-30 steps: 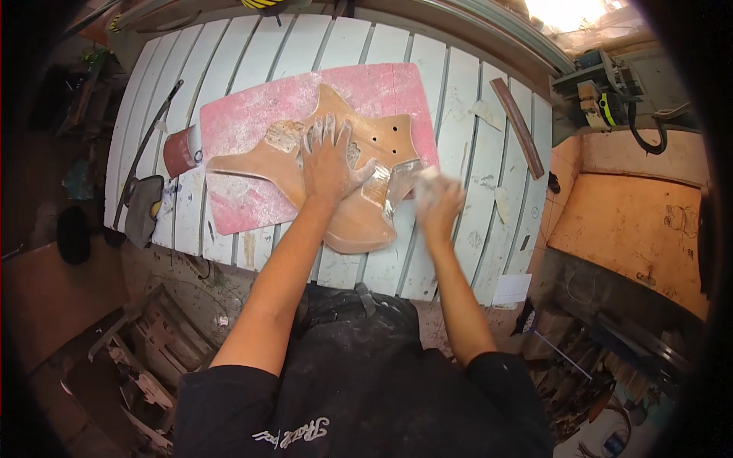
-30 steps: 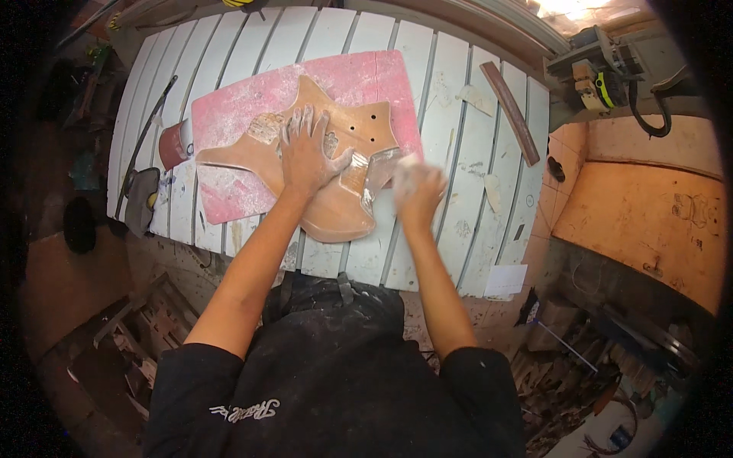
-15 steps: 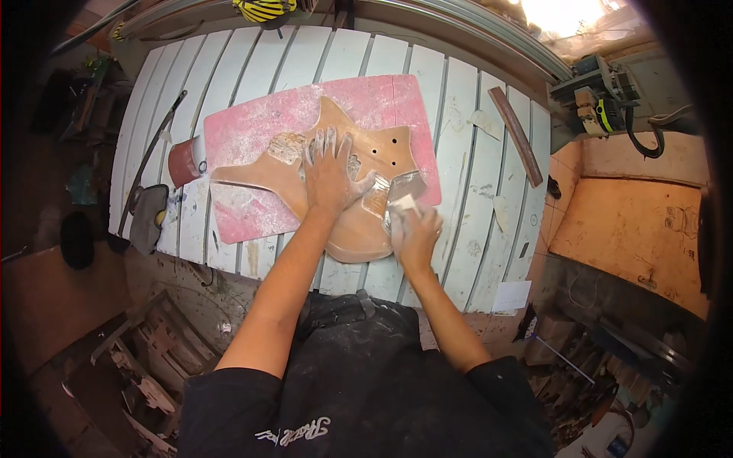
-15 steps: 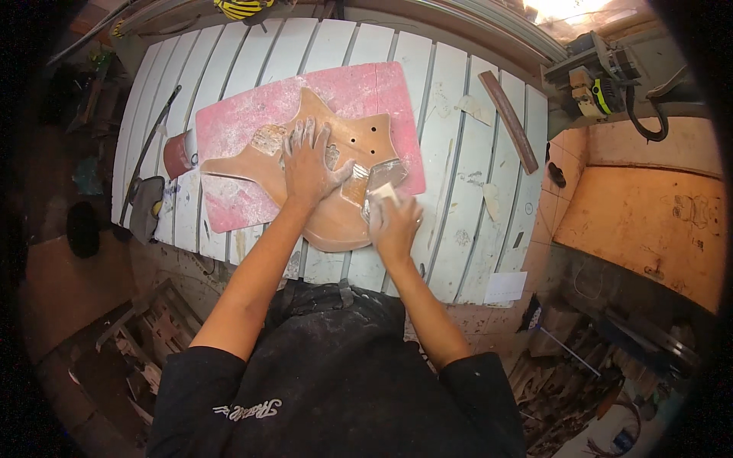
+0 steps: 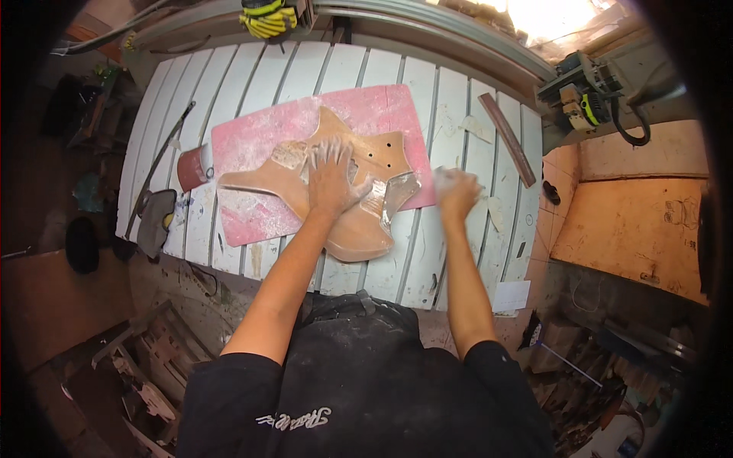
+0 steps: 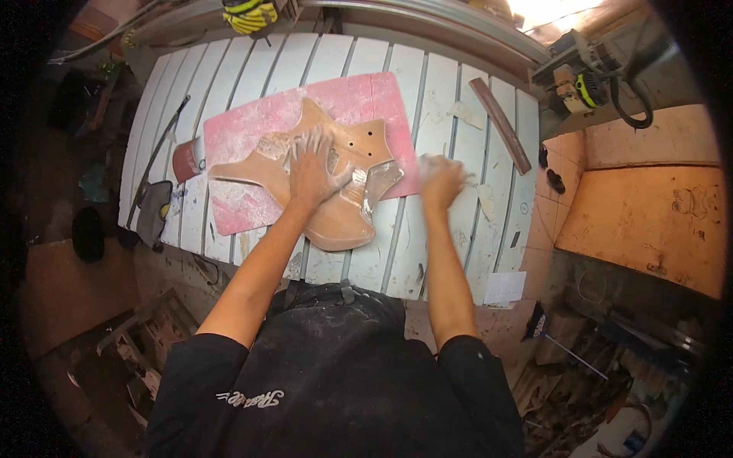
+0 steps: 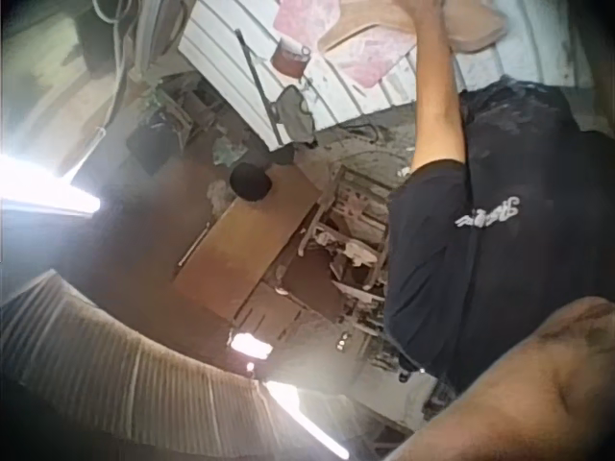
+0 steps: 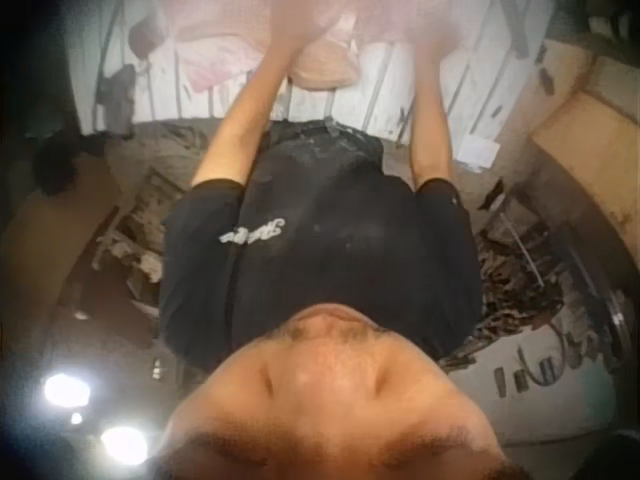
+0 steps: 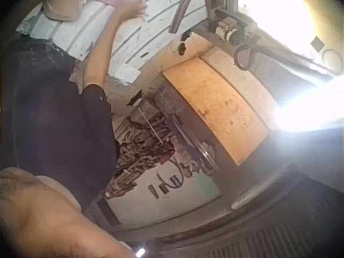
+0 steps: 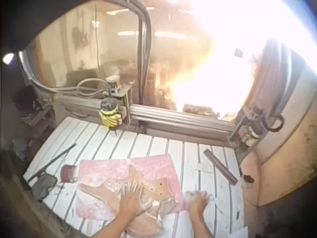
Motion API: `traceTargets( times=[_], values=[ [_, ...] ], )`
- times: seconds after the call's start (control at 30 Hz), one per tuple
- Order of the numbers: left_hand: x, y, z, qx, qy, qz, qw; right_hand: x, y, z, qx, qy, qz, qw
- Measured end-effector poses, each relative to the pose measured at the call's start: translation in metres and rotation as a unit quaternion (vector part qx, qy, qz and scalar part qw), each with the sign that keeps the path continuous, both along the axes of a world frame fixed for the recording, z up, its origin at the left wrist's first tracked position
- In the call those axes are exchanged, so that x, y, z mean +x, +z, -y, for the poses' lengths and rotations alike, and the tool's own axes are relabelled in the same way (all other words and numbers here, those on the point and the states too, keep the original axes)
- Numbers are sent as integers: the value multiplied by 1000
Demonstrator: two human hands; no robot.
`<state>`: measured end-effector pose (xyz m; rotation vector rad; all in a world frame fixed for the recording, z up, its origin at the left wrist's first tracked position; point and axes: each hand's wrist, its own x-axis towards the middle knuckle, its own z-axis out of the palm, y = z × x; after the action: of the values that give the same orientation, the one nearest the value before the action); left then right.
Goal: The person sands the surface and edges of a wooden guitar body by hand using a small piece of sandpaper, periodically lifting and turning the object to work on different sides.
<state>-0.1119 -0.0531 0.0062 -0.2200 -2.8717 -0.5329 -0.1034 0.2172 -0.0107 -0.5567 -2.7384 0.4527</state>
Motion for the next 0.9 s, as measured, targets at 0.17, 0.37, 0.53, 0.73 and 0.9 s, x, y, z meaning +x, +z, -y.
traceTargets(
  times=[0.17, 0.37, 0.53, 0.73, 0.9],
  values=[
    [49, 33, -23, -2, -197, 162, 967, 15, 26, -85, -49, -46, -102, 993],
    [97, -5, -93, 4, -136, 132, 982, 126, 3, -95, -291, -149, -90, 941],
    [67, 4, -155, -45, -108, 140, 983, 187, 1, -76, -413, -209, -107, 880],
    [67, 1, -146, -2, -297, 158, 942, 199, 22, -81, -447, -213, -120, 861],
    [72, -3, -110, -17, -118, 115, 986, 196, 35, -79, -467, -202, -121, 852]
  ],
)
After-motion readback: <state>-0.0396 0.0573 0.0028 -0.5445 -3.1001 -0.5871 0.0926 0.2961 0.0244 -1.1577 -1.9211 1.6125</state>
